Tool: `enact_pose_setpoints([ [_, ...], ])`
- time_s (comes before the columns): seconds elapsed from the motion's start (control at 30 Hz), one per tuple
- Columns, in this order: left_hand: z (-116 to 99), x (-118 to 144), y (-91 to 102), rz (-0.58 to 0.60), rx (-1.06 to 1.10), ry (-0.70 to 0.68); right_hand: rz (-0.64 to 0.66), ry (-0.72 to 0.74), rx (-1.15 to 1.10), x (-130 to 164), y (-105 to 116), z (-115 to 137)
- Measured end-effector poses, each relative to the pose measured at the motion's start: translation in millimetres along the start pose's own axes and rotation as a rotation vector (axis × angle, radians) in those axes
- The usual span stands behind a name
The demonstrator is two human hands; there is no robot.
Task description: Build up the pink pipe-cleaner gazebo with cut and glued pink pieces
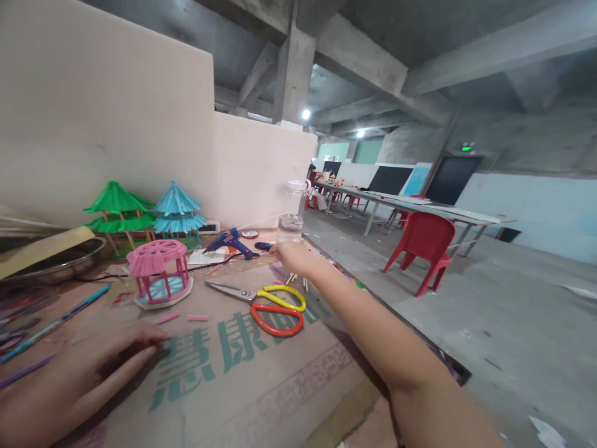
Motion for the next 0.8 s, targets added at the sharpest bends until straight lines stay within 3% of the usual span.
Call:
enact_pose_setpoints([
  [0.07,5.3,0.7,-3.7,0.034,0.012,0.052,0.013,0.043,-0.067,6.9,8.2,23.1],
  [0.13,7.8,1.1,-5.0,0.043,0.045,0.092,0.031,0.137,-0.190,19.7,11.7,62.4],
  [0.23,8.1,1.2,-6.3,0.056,0.102,0.131,-0.016,0.287,-0.610,49.0,15.6,127.1],
  [0.37,3.3,1.8,-10.1,0.101,0.141,0.101,-0.071,0.483,-0.652,86.2,5.5,186.9],
  [0.5,0.4,2.9,-15.6,0.153,0.134,0.052,-0.051,0.447,-0.588,89.8,-10.9,192.7],
  [0.8,10.4,6.9,-24.5,0.181,0.201,0.136,-0.047,0.378,-0.556,79.8,-22.1,181.7],
])
Point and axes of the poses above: each hand's wrist, its own x-axis away from the middle knuckle, its own y-axis out of the back of the hand, z = x × y, the point moved 9 cm from there along -x, towards the middle knuckle, and after that the axes turned 8 degrees about x, right-handed, at the moved point
